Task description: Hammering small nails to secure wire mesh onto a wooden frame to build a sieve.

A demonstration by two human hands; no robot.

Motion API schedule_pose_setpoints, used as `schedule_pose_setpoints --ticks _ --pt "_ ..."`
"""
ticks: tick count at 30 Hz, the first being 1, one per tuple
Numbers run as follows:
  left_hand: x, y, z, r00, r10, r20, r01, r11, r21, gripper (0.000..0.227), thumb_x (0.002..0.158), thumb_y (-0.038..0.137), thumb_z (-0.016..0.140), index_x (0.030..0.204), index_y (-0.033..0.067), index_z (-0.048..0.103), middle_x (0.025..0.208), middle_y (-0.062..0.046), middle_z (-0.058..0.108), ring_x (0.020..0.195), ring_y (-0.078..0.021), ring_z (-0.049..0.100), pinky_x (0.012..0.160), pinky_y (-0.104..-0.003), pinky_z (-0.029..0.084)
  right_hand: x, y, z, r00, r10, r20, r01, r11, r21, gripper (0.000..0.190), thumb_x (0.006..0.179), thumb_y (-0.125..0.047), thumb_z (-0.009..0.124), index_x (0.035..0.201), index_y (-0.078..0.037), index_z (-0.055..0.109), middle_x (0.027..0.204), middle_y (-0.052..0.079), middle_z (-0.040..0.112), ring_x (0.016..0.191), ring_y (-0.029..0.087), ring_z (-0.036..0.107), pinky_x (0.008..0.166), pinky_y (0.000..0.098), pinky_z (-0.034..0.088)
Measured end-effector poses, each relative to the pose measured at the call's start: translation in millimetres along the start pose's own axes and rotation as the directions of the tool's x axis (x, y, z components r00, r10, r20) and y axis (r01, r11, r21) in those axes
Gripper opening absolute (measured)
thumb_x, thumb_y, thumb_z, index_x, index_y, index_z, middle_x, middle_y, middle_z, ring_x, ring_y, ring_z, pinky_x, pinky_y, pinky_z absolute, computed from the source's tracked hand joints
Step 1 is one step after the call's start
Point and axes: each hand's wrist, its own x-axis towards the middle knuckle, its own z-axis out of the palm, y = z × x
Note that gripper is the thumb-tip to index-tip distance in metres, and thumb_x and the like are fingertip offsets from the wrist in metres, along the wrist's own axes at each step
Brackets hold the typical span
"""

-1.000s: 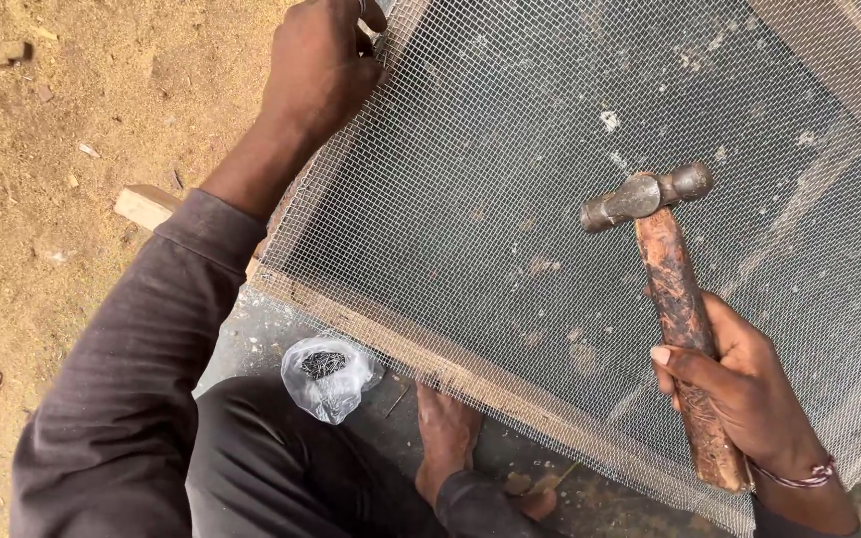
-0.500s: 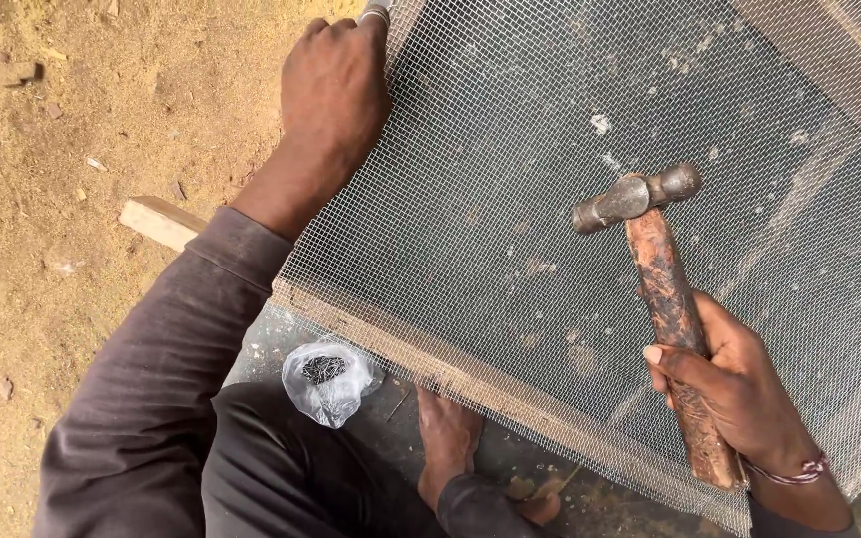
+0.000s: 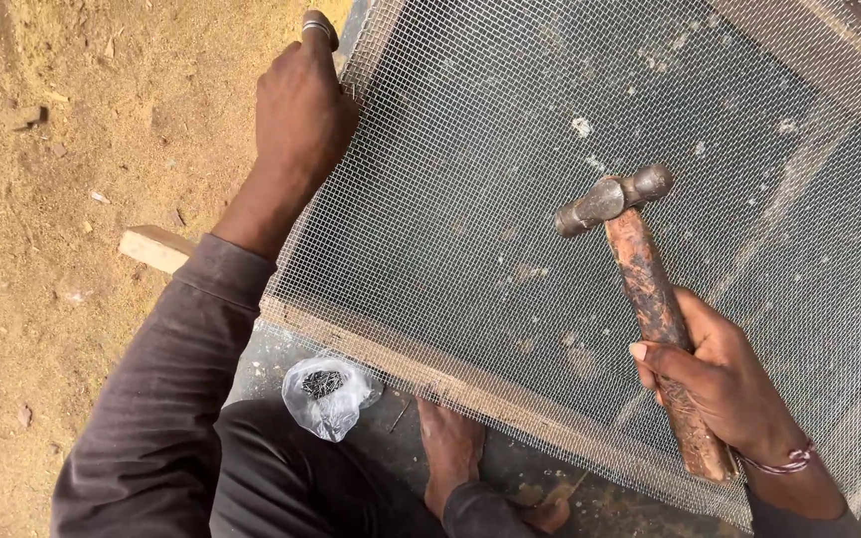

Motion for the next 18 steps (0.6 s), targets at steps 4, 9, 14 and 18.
schedule_pose_setpoints --ticks 4,9,14,18 --pt "1.1 2.5 -0.8 0.998 -0.045 0.033 0.046 0.998 -0.035 0.043 0.080 -0.008 0.068 0.119 -0.0012 0.051 0.089 -0.022 0.068 0.081 -0.0402 0.069 0.073 -0.055 0.052 -0.9 -3.6 0.0 1.000 0.028 -0.007 -0.028 1.000 0.004 0.054 0.081 -0.016 0.067 0.130 0.004 0.054 0.060 0.008 0.063 0.046 0.015 0.060 0.040 0.0304 0.052" --pt "2.2 -9.8 12.6 0.999 -0.023 0.036 0.024 1.000 -0.017 0.062 0.077 -0.006 0.072 0.132 -0.0092 0.043 0.088 -0.022 0.068 0.075 -0.0307 0.071 0.061 -0.046 0.058 1.1 -2.6 -1.3 1.000 0.010 0.003 -0.010 1.000 -0.012 0.058 0.081 -0.016 0.066 0.134 0.002 0.054 0.059 0.008 0.063 0.044 0.014 0.059 0.039 0.0301 0.051" --pt "2.1 -10.4 16.5 0.996 -0.062 0.066 0.060 0.997 0.038 0.076 0.076 -0.008 0.070 0.143 -0.0128 0.034 0.091 -0.020 0.068 0.076 -0.0283 0.071 0.062 -0.043 0.059 2.6 -1.7 -1.5 1.000 0.007 0.006 -0.007 1.000 0.002 0.062 0.081 -0.016 0.066 0.138 0.001 0.051 0.060 0.007 0.063 0.045 0.014 0.060 0.039 0.0298 0.052" --pt "2.1 -7.6 11.8 0.988 -0.105 0.112 0.103 0.994 0.024 0.077 0.082 -0.011 0.064 0.149 -0.0177 0.026 0.091 -0.019 0.067 0.075 -0.0279 0.071 0.059 -0.044 0.058 1.6 -3.4 -0.4 1.000 0.019 -0.006 -0.019 1.000 0.004 0.060 0.080 -0.015 0.066 0.136 0.002 0.052 0.059 0.007 0.063 0.045 0.014 0.059 0.039 0.0301 0.051"
